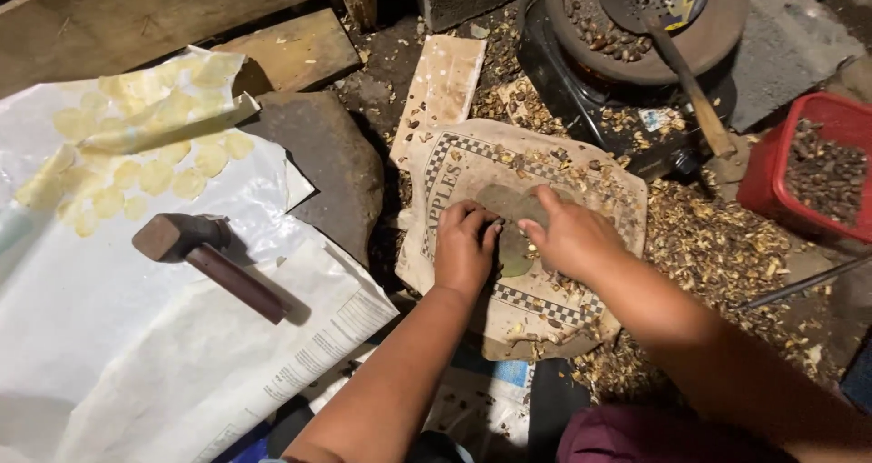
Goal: Cracking nuts with a stone and flattening them with a mallet on a plastic sheet.
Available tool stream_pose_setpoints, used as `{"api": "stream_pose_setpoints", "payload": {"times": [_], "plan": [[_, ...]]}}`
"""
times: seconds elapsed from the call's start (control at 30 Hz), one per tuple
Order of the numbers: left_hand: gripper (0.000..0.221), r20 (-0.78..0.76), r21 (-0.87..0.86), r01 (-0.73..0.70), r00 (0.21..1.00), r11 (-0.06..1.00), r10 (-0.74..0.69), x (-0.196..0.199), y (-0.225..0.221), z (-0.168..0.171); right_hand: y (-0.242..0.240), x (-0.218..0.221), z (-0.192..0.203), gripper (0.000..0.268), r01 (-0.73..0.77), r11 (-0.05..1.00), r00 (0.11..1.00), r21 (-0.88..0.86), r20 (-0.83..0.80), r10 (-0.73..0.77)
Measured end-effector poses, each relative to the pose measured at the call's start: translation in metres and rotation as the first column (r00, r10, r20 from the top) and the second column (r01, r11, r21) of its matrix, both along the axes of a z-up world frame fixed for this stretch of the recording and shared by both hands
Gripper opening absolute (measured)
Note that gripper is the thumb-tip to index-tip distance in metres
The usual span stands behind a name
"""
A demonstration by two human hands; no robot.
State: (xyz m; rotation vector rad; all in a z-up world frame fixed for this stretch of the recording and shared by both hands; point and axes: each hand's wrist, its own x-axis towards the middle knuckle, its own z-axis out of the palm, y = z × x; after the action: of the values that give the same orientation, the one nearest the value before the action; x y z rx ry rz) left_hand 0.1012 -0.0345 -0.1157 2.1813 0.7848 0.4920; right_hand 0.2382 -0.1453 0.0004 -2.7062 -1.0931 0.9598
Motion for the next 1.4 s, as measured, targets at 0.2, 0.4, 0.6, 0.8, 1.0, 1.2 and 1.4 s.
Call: {"api": "stream_pose_setpoints", "payload": {"times": [0.2, 0.4, 0.6, 0.8, 1.0, 1.2, 1.4], "plan": [[0.018, -0.092, 0.078, -0.032, 0.995, 0.996, 0.039, 0.011, -0.011, 0.006, -0.020, -0.016, 0.042, 0.054, 0.026, 0.999, 0.990, -0.028, -0.136, -0.030], [0.035, -0.153, 0.038, 0.041, 0.988, 0.998, -0.035, 0.000, -0.006, 0.023, -0.012, -0.012, 0.003, 0.055, -0.043, 0.963, 0.995, 0.265, 0.094, 0.018], [0.024, -0.105, 0.003, 0.042, 0.994, 0.999, -0.042, -0.008, 0.004, 0.001, 0.001, -0.005, 0.013, 0.047, -0.029, 0.979, 0.996, 0.201, 0.085, 0.012], [0.031, -0.009, -0.008, 0.036, 0.999, 0.999, -0.036, -0.013, 0.004, 0.014, -0.008, -0.009, -0.006, 0.053, 0.148, 0.989, 0.989, -0.028, -0.018, -0.148], [0.024, 0.058, 0.149, -0.048, 0.998, 0.988, 0.039, -0.002, 0.003, -0.008, -0.013, -0.021, -0.015, 0.050, -0.175, 0.983, 0.936, -0.058, 0.299, 0.184], [0.012, -0.023, 0.059, -0.015, 1.000, 0.998, 0.016, 0.004, 0.010, -0.010, -0.031, -0.014, -0.003, 0.046, -0.046, 0.996, 0.979, 0.076, 0.201, 0.030], [0.019, -0.136, 0.053, 0.026, 0.991, 0.998, -0.018, 0.011, 0.001, 0.005, -0.015, -0.007, 0.010, 0.050, -0.031, 0.990, 0.983, 0.138, 0.185, 0.005]]}}
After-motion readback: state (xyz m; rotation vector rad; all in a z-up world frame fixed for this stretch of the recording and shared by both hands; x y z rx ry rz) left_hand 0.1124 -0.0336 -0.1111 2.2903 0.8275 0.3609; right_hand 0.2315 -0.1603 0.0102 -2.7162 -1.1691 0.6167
